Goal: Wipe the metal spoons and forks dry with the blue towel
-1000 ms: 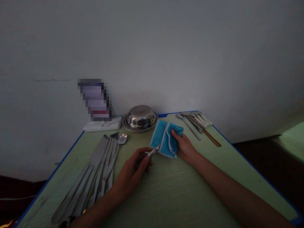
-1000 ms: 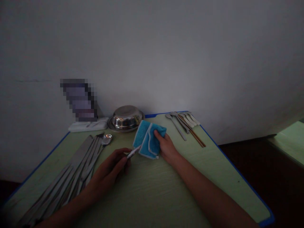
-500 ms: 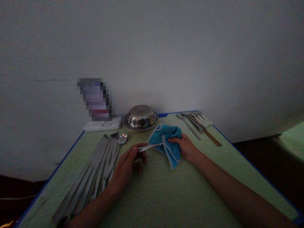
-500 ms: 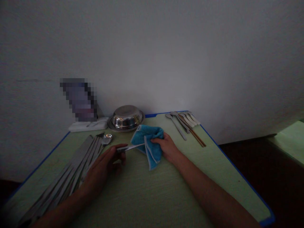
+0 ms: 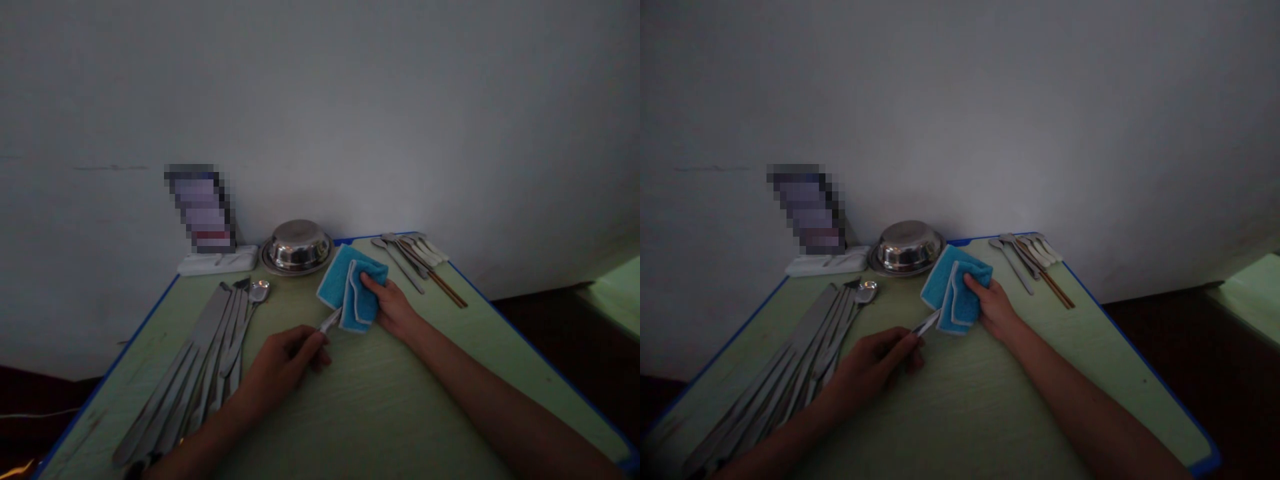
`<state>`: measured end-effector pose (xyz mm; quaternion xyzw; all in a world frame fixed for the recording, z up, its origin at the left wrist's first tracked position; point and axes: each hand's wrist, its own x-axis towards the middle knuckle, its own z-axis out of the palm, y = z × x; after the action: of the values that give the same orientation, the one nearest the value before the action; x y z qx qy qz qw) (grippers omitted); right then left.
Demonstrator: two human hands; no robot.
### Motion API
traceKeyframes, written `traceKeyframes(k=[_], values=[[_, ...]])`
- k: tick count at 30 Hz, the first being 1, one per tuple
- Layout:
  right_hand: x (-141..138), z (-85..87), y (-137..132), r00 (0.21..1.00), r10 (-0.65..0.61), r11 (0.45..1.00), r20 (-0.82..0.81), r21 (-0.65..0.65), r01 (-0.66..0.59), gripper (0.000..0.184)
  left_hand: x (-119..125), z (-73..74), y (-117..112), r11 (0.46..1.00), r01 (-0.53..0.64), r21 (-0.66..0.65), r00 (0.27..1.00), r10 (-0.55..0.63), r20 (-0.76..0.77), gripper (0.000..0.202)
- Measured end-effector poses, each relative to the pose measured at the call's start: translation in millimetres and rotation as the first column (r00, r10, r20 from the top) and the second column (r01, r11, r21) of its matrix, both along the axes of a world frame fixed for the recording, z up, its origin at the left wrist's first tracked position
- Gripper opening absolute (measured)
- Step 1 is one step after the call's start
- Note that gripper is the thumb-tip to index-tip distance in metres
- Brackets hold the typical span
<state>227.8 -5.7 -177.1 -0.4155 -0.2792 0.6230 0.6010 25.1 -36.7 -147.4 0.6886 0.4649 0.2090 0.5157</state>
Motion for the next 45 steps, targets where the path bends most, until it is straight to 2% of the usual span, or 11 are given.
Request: traceKeyframes(k=[3,7,11,13,15,20,23,27,32,35,45], values=[[0,-0.4,-1,0.997,0.056,0.998,0.055,0.026,-0.058,0.027,-2,1.2,-2,0.997,0.025,0.069,1.000,-0.024,-0.014,0.033],[12,3.8,-2,0.952,0.253,0.965,0.169,0.019,-0.260,0.024,-4,-3.4,0,0.987,-0.160,0.011,0.976,0.156,0.149,0.035],[28,12.7,-6,0.772,0.563,0.821,0.295,-0.092,-0.564,0.022,-4,-7.5,7,0.912,-0.387,-0.132,0.864,0.409,0.294,0.035],[32,16.5,-9,0.677,0.655,0.745,0.336,-0.139,-0.652,0.021,-4,-6.7,8,0.898,-0.419,-0.135,0.851,0.440,0.288,0.034],[32,18.8,-10,0.626,0.684,0.712,0.373,-0.156,-0.685,0.020,-4,-5.8,8,0.904,-0.410,-0.119,0.864,0.427,0.267,0.034],[25,19.6,-11,0.624,0.629,0.745,0.463,-0.128,-0.655,0.021,-8,-8.6,7,0.956,-0.285,-0.071,0.937,0.294,0.190,0.042],[21,15.5,-9,0.681,0.524,0.818,0.511,-0.079,-0.570,0.024,-11,-9.1,7,0.972,-0.233,-0.006,0.962,0.232,0.143,0.041],[14,1.9,-5,0.809,0.213,0.961,0.547,0.035,-0.276,0.027,-10,-4.2,6,0.987,-0.142,0.082,0.989,0.137,0.063,0.038],[7,-13.0,0,0.863,-0.084,0.992,0.499,0.122,0.026,0.033,-6,1.2,3,0.991,0.026,0.129,0.998,-0.020,-0.051,0.032],[6,-10.9,0,0.876,-0.107,0.989,0.470,0.140,0.045,0.031,-6,0.7,4,0.987,0.054,0.153,0.994,-0.040,-0.098,0.033],[7,6.6,-4,0.909,0.037,0.995,0.416,0.072,-0.074,0.036,-7,-2.3,2,0.959,0.185,0.215,0.966,-0.138,-0.217,0.032]])
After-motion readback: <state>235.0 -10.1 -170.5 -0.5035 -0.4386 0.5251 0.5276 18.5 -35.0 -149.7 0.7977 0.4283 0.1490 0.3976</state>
